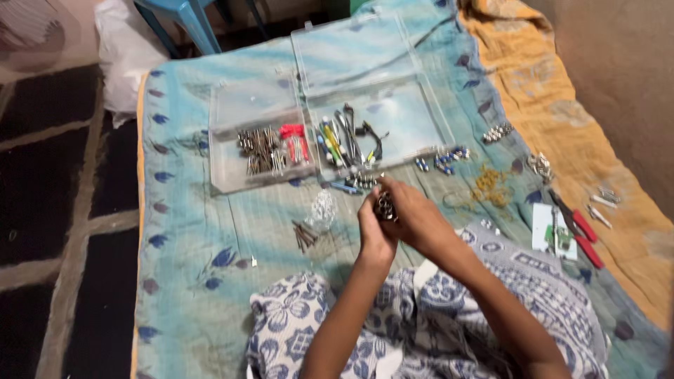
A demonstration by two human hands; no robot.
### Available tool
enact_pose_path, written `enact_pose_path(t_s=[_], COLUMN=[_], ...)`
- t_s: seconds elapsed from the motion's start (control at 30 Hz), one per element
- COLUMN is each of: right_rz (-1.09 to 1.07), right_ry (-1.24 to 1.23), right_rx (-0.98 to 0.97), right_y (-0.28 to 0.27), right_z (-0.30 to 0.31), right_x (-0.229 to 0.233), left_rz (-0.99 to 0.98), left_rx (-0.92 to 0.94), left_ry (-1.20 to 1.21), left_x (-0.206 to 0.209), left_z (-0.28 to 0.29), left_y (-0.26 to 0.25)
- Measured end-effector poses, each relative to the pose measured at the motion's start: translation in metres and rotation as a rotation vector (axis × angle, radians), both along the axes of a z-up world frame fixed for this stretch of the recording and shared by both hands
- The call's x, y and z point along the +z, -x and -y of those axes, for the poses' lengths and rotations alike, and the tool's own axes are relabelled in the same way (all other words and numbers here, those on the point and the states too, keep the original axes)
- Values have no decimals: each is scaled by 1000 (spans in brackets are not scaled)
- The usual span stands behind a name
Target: The person organizes small metal lock-picking tools by picking them up, arranging them into a bundle, and securing them with a rubber band. The person then places the bundle into a clear plastic container.
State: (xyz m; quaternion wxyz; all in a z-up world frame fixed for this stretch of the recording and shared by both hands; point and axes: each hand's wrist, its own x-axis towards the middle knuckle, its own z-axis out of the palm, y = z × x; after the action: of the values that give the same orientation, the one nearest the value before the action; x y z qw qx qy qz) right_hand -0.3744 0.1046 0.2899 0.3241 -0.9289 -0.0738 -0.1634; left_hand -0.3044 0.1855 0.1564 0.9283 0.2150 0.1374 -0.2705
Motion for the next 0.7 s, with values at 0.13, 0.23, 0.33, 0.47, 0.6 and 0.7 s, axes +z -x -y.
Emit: enact_pose_path(t_s=[0.13, 0.23, 0.33, 0.47, 0.6, 0.7], right_rz=[142, 324, 408, 430, 545, 566], right_ry=[-207, -149, -157, 94, 303, 343], right_rx=[96, 36, -2, -113, -10, 69], right_y=[-24, -42, -56, -58, -52, -50], right_z=[2, -5, -7, -2, 7, 13], right_x=[-17, -35, -48, -61, -69, -70], left_rz=[-94, -150, -146, -181, -208, -178], left_rx=[13, 31, 49, 60, 47, 66], left_ry=[40, 163, 250, 277, 297, 347], left_x=[-12, -20, -24, -19, -16, -16], left_z=[-1, 1, -3, -5, -10, -8], left_y=[-33, -52, -62, -68, -56, -51])
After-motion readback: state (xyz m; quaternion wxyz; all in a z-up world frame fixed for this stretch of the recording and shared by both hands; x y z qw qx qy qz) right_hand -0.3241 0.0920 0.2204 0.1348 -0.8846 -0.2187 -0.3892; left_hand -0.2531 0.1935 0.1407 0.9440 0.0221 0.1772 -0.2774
